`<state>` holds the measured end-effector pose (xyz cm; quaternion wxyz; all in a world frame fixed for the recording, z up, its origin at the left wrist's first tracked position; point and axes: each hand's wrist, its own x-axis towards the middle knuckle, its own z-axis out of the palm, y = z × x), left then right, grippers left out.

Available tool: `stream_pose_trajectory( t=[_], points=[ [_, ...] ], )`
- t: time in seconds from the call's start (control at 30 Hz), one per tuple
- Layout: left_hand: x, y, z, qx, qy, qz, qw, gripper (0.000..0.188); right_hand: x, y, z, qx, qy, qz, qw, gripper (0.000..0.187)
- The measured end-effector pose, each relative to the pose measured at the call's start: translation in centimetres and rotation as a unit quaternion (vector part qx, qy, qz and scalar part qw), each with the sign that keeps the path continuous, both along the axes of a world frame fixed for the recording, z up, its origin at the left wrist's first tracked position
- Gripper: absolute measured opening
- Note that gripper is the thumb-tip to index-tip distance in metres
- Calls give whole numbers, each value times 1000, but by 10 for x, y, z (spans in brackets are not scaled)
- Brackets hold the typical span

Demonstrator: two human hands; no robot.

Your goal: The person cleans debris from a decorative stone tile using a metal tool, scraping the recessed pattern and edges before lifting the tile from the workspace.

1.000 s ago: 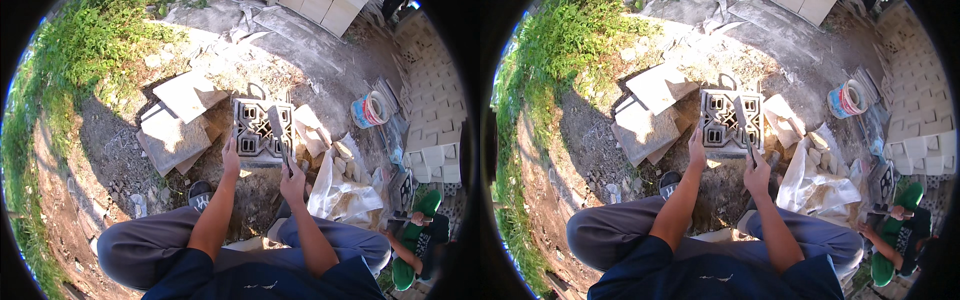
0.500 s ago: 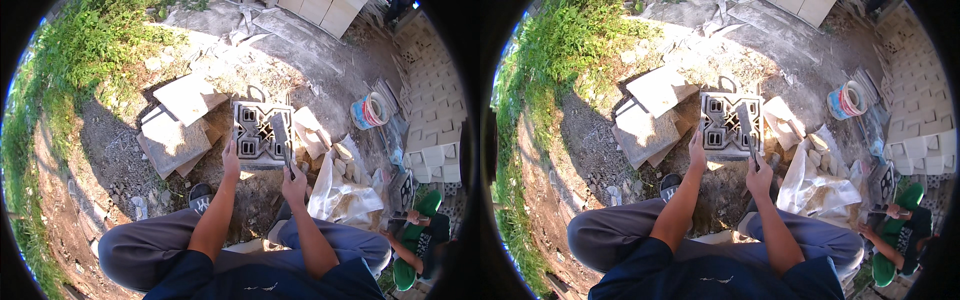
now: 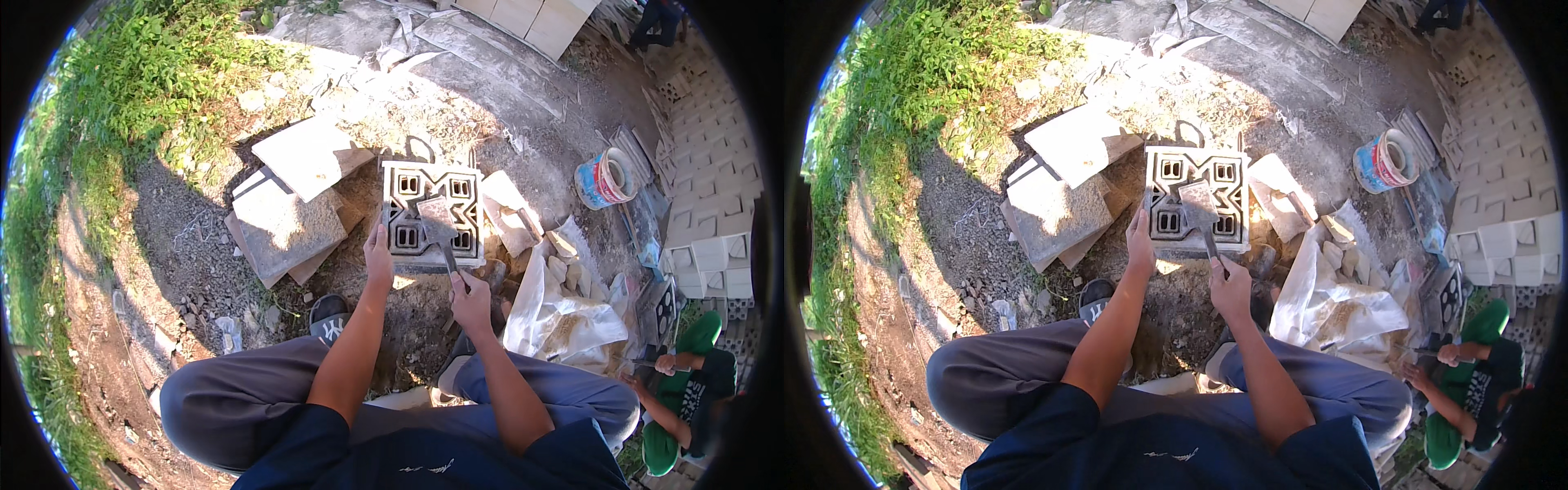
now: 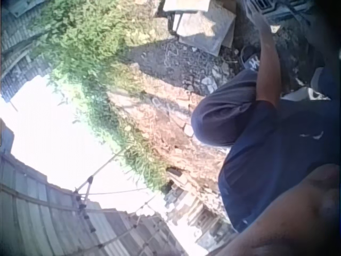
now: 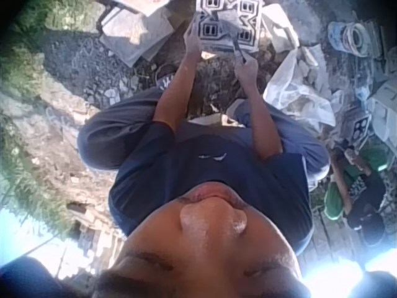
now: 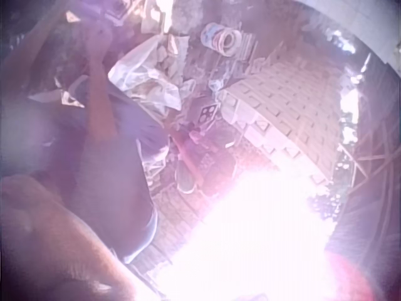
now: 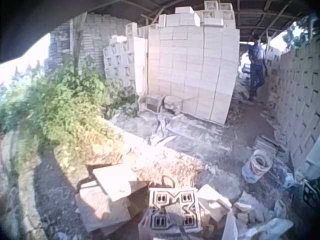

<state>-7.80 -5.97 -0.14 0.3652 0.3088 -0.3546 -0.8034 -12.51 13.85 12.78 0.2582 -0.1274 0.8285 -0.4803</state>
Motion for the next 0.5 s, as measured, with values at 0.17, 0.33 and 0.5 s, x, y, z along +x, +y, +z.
stream_pose_trajectory(
  t=[0.17, 0.33, 0.5],
  points=[
    [0, 3, 5, -8, 4, 0, 1000, 40, 4, 4, -24, -27, -14, -48, 998, 33],
    [-3, 3, 15, -15, -3, -4, 1000, 41, 5, -7, -32, -51, 11, -20, 998, 32],
    [4, 5, 17, 34, -20, -1, 999, 41, 6, -55, 0, -126, 55, 24, 990, 34]
  ],
)
